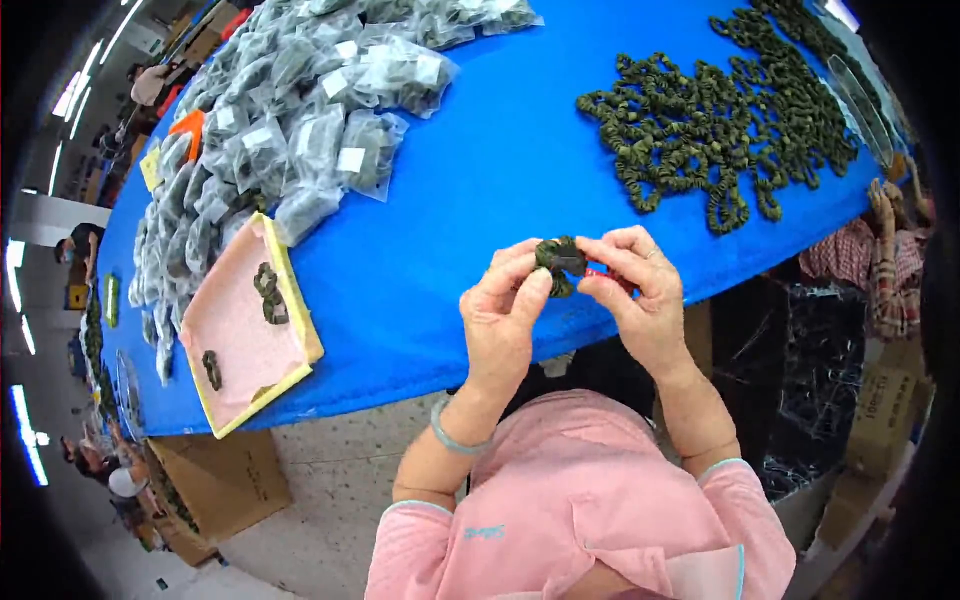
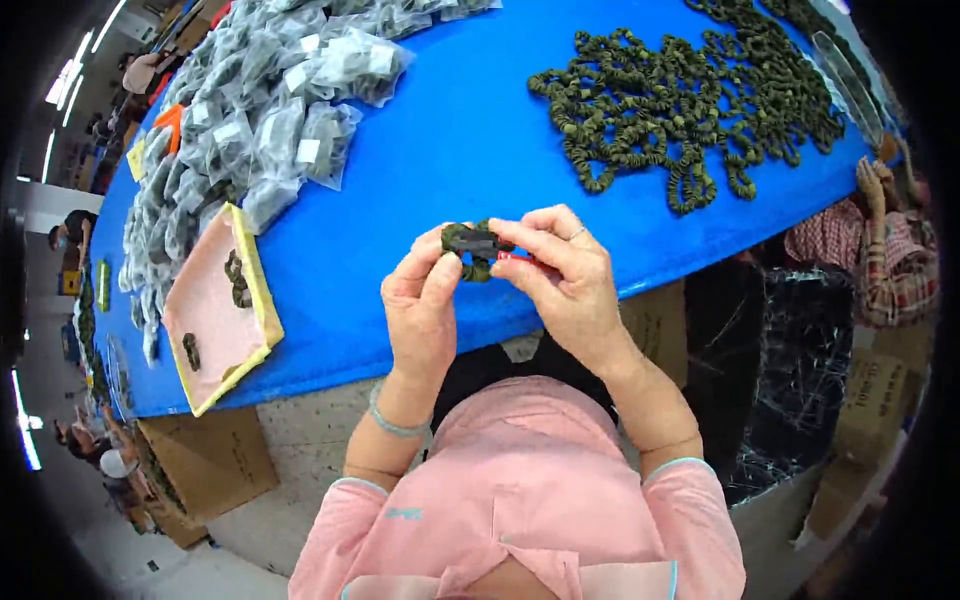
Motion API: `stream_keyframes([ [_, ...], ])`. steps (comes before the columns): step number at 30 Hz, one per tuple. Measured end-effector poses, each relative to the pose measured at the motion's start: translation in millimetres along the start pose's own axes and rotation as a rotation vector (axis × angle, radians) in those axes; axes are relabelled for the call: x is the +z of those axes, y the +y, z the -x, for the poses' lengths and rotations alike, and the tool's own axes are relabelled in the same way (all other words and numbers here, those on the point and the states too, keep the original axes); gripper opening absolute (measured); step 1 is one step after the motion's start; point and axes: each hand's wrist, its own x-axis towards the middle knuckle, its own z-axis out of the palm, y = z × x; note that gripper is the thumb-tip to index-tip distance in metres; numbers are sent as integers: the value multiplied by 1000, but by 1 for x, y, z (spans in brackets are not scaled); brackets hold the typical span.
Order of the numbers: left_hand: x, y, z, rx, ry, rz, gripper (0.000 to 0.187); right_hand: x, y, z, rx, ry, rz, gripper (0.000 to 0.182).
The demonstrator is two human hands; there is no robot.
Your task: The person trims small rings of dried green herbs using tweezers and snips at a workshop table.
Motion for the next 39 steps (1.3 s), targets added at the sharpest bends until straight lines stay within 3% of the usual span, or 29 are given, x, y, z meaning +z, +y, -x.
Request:
stream_keyframes([
  [24,4,10,0,212,22,-363,18,-14,-7,-10,62,8,-2,33],
  [30,2,16,0,76,-5,-402,19,-10,-16,-9,39,37,30,32],
  [34,2,18,-5,472,-59,-846,22,-15,-14,-12,243,-122,-162,32],
  [35,2,19,-5,471,-60,-845,22,-16,-11,-13,243,-121,-161,32],
  [39,2,23,-5,535,-73,-946,25,-13,8,-16,-15,-205,-110,30],
])
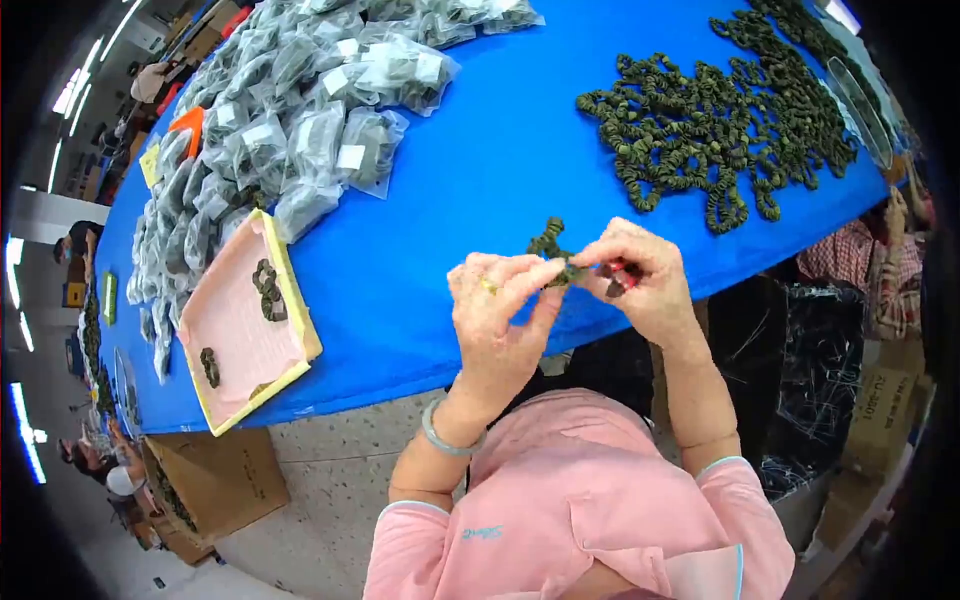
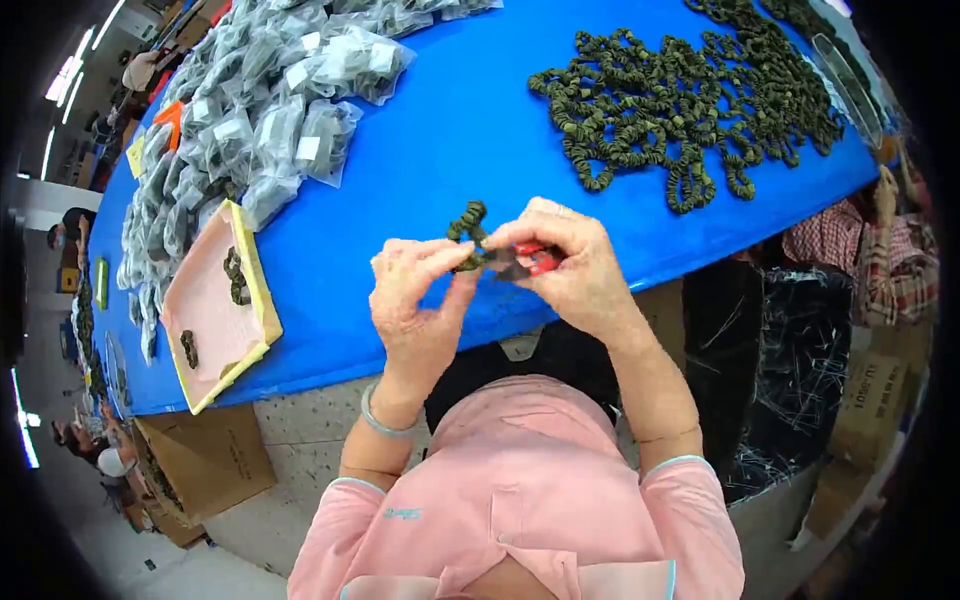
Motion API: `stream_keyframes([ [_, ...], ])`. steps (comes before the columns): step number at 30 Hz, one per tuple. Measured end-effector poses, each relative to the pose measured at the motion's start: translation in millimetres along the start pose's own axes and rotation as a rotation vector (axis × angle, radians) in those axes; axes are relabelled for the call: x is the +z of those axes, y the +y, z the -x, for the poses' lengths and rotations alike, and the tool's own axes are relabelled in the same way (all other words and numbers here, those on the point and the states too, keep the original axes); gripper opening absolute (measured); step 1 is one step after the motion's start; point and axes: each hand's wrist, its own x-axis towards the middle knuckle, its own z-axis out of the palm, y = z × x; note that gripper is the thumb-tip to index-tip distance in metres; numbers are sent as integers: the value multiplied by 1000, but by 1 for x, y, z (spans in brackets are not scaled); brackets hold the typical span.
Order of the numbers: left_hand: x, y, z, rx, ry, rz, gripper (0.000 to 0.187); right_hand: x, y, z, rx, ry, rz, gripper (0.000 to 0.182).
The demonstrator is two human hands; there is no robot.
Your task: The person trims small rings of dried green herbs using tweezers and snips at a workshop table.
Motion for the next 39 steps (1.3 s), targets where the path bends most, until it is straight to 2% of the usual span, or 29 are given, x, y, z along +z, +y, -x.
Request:
stream_keyframes([
  [1,-1,0,1,-1,0,0,25,0,2,0,1,-1,0,30],
  [5,-3,1,2,-337,-138,432,25,4,5,-2,-114,50,13,27],
  [6,-4,1,2,-337,-136,431,25,4,3,-2,-114,47,12,27],
  [10,-3,2,-1,-319,-23,378,22,7,-17,0,130,120,-105,27],
  [16,-5,-2,2,-240,37,236,21,-4,-13,8,78,168,131,32],
  [20,-4,0,3,-327,25,356,21,-1,-9,10,68,142,178,38],
  [26,-3,2,2,-361,61,356,20,-1,-4,11,-4,149,189,36],
  [30,-4,5,2,-660,52,705,15,5,-12,10,17,195,173,36],
  [36,-2,5,8,-798,-25,895,8,16,-12,5,-47,226,148,30],
  [39,-2,0,12,-840,-99,860,7,10,6,3,-50,122,94,25],
])
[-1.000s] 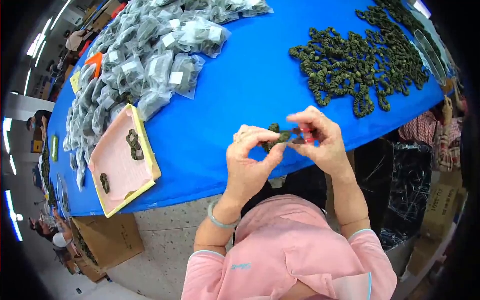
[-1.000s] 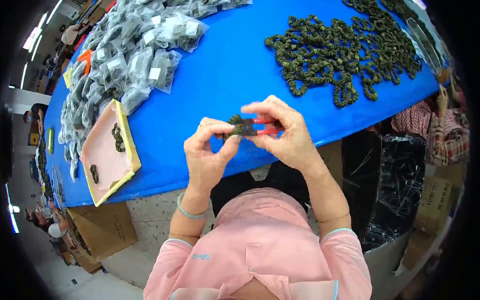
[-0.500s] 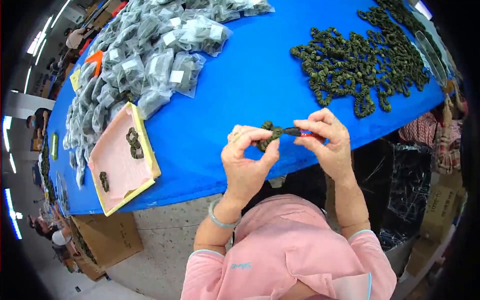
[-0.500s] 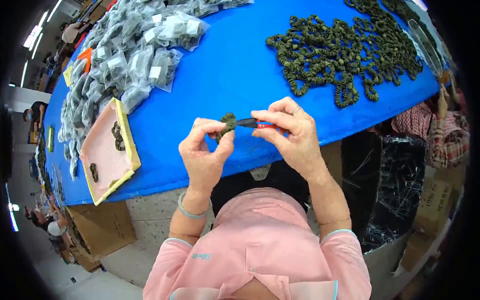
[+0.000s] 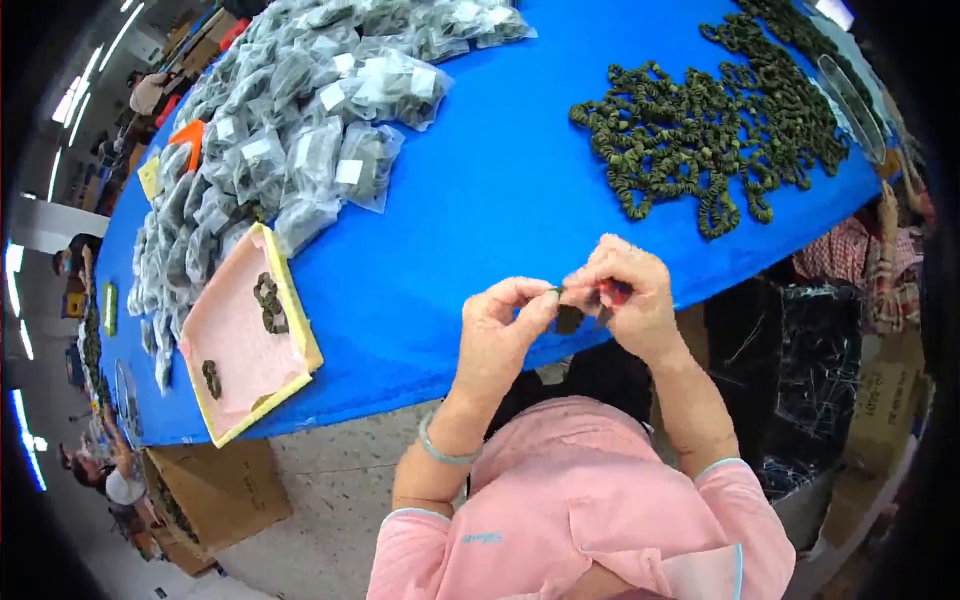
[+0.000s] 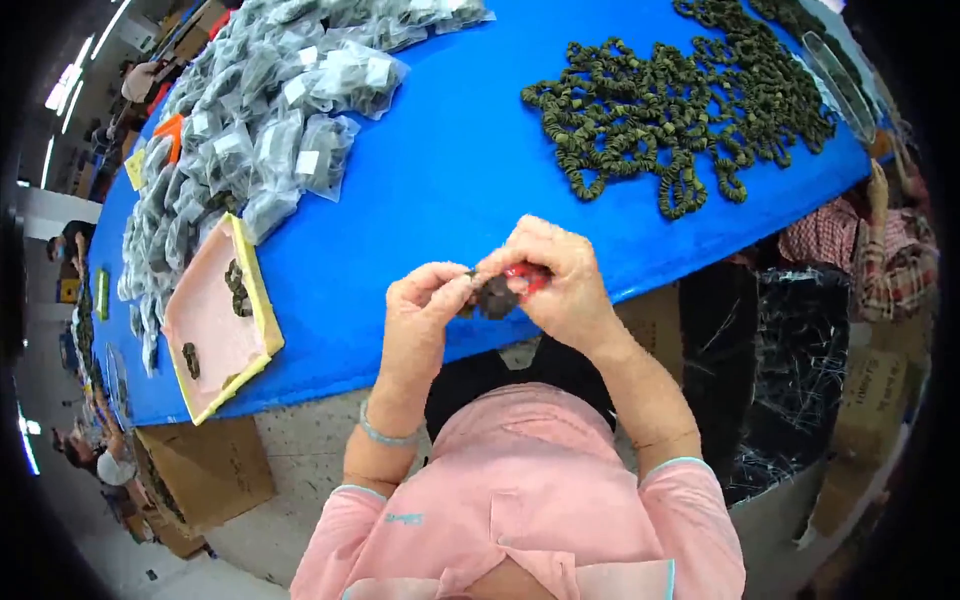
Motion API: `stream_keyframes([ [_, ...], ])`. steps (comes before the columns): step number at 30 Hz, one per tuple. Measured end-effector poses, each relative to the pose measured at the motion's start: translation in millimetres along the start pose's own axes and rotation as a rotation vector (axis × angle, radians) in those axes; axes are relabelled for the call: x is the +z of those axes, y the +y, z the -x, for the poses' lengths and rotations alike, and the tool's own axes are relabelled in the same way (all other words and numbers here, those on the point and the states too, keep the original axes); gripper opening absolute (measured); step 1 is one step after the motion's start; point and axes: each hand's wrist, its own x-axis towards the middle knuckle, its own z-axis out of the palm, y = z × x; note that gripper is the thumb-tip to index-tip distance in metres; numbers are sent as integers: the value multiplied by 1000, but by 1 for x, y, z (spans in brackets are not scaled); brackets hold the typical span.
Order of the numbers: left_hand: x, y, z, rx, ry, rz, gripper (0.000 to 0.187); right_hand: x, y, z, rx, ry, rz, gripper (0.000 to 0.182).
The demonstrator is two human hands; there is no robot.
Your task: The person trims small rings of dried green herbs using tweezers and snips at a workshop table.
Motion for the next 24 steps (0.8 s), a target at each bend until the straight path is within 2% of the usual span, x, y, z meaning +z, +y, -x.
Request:
stream_keyframes([
  [1,0,-1,-2,-17,-22,-18,7,-4,1,-1,-7,-24,-12,23],
  [3,1,0,-4,34,23,5,8,-5,-11,-7,296,13,-178,18],
  [4,0,-3,-7,49,-19,5,8,-3,-10,-6,271,45,-162,18],
  [6,-2,-12,-13,55,-43,14,16,-1,7,-3,144,-141,-52,15],
  [8,6,-13,-17,112,-61,-46,19,-14,18,-8,170,-1,-117,13],
  [9,9,-13,-17,160,-32,-102,23,-30,12,-17,192,123,3,9],
  [11,11,-12,-17,260,56,-212,30,-70,26,-38,150,446,51,18],
  [13,5,-19,-15,266,33,-276,33,-109,31,-50,113,670,225,38],
  [14,0,-24,-16,258,13,-340,36,-121,33,-50,104,674,290,51],
  [16,-8,-32,-16,237,-10,-465,42,-122,30,-43,148,606,361,40],
  [19,-5,-34,-11,244,9,-505,44,-100,50,-29,82,495,413,35],
  [22,-2,-26,-6,383,-32,-681,47,-77,64,-11,41,407,457,32],
  [24,-5,-23,-9,424,-12,-716,49,-67,62,-9,-143,390,662,32],
])
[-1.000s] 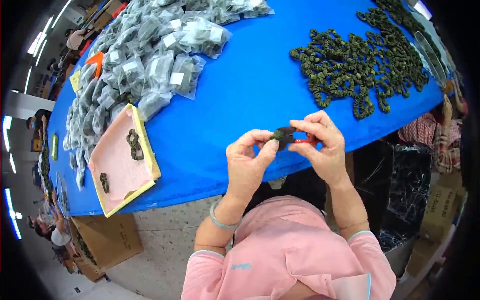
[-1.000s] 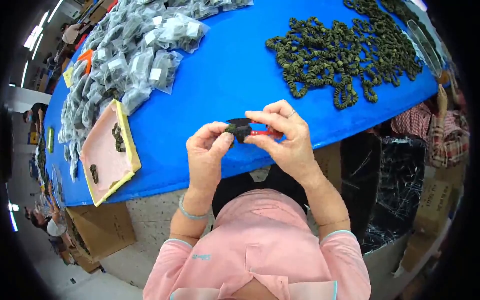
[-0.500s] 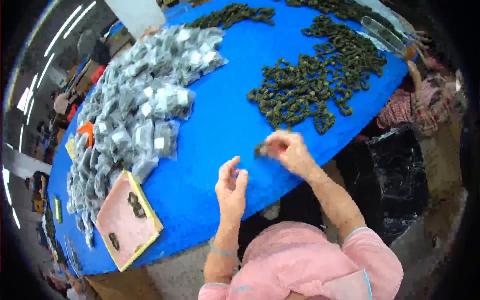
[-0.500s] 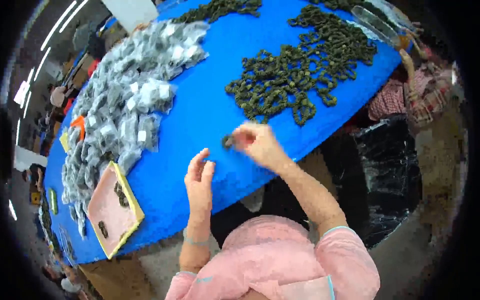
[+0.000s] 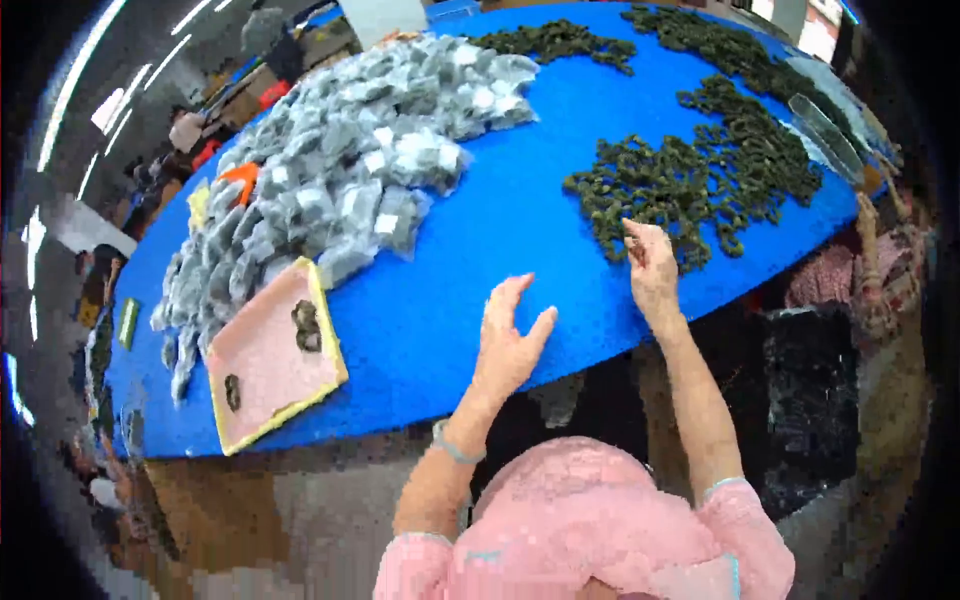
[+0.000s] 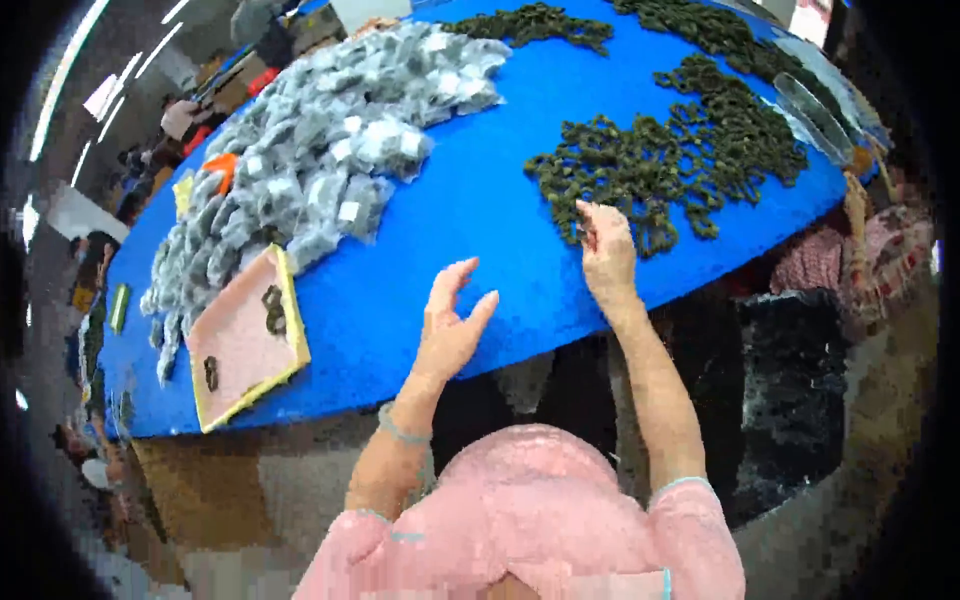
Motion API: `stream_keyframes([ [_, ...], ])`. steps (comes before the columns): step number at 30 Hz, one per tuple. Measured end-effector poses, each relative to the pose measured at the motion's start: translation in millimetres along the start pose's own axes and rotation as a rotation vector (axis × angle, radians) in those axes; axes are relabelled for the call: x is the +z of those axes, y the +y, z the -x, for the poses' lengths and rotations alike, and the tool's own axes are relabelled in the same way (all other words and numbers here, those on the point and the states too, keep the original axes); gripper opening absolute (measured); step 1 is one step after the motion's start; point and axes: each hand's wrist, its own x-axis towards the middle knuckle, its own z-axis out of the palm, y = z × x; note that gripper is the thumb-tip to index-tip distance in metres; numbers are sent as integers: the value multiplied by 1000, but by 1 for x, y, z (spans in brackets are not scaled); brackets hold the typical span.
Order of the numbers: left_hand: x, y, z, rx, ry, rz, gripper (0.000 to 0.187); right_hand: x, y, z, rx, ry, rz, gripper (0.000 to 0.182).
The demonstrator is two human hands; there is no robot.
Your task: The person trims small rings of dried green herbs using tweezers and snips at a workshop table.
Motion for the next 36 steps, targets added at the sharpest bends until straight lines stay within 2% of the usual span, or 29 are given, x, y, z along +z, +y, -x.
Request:
stream_keyframes([
  [2,-4,-4,-16,137,78,-253,55,8,-6,-14,-239,56,164,32],
  [5,-9,-6,-63,133,164,-349,64,18,-9,-62,-206,12,116,31],
  [7,-9,-15,-104,149,237,-563,74,38,15,-112,-171,44,10,30],
  [10,10,-34,-175,147,297,-657,80,86,64,-188,-100,55,60,33],
  [12,29,-46,-231,222,328,-796,82,114,86,-236,66,8,-31,36],
  [16,53,-71,-347,276,296,-824,82,168,128,-326,148,-18,-80,38],
  [20,64,-102,-415,263,225,-838,80,219,166,-404,179,-78,-56,39],
  [27,48,-139,-436,131,155,-872,74,343,177,-465,61,-219,-73,41],
  [29,29,-144,-439,86,154,-891,73,400,191,-464,112,-314,-310,42],
  [32,5,-150,-444,23,154,-905,71,448,140,-449,57,-464,-213,40],
  [34,-14,-159,-445,-9,157,-906,71,495,132,-434,-104,-352,-156,39],
  [36,-35,-169,-447,-46,166,-908,70,507,102,-432,-110,-390,-165,39],
])
